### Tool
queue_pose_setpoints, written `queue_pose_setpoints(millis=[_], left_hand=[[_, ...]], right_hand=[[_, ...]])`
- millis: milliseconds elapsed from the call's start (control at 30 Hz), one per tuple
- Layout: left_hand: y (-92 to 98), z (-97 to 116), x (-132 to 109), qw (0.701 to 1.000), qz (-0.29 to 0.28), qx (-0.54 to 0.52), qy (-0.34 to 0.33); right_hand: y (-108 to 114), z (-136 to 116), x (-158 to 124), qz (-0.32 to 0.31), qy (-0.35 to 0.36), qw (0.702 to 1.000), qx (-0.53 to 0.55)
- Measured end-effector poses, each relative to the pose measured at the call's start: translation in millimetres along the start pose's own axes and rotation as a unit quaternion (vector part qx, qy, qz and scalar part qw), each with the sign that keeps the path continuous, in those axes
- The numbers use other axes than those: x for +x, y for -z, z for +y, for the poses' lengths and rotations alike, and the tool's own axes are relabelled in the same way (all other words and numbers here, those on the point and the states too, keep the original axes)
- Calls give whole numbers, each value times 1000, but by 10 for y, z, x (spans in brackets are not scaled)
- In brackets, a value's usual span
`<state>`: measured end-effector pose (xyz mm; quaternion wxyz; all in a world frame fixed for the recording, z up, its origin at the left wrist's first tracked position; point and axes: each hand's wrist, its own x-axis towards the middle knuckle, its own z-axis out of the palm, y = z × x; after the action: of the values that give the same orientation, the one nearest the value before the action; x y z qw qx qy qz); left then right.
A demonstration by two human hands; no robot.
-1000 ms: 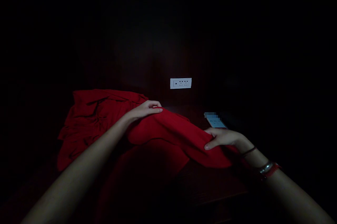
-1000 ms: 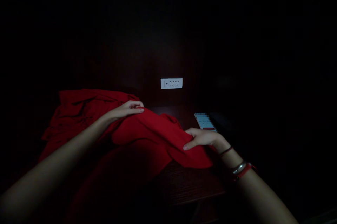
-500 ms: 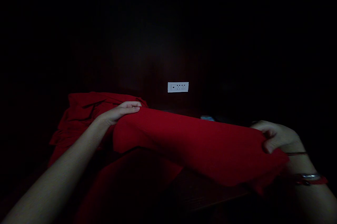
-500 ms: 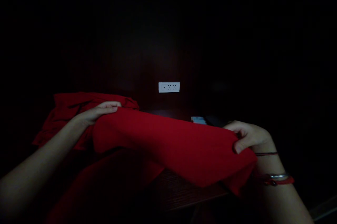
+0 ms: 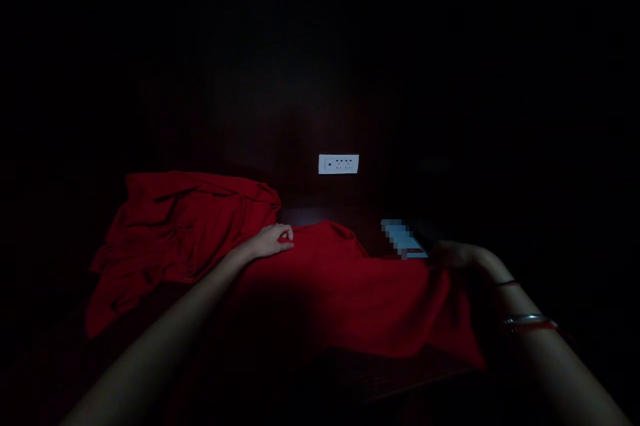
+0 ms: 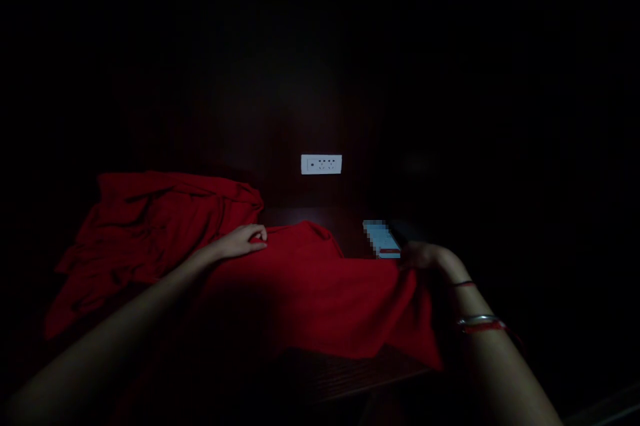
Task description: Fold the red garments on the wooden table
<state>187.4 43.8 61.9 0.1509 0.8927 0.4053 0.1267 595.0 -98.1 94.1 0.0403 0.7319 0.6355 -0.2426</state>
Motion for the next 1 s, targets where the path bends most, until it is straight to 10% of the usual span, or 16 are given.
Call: queue_pose_setpoints(millis=[167,267,400,700,867,1000], left_hand=[[-61,104,-94,986,-1,167,-8],[-339,470,-230,980,73,174,-68],[-800,742,-371,983,15,75,-170],[-689,-232,-412,984,-21,109,-137],[-645,-293,-462,982,-38,141,-119],[-634,-240,-460,980,-54,164,-104]], right_hand=[[-68,-17,85,38,-48,998,-20],[-153,-117,181,40,43,998,21],[-59,-245,224,95,71,991,56],[257,-397,12,19,88,978,188],[221,-339,-20,-208,82,955,196],[310,-269,-55,-208,70,963,156]])
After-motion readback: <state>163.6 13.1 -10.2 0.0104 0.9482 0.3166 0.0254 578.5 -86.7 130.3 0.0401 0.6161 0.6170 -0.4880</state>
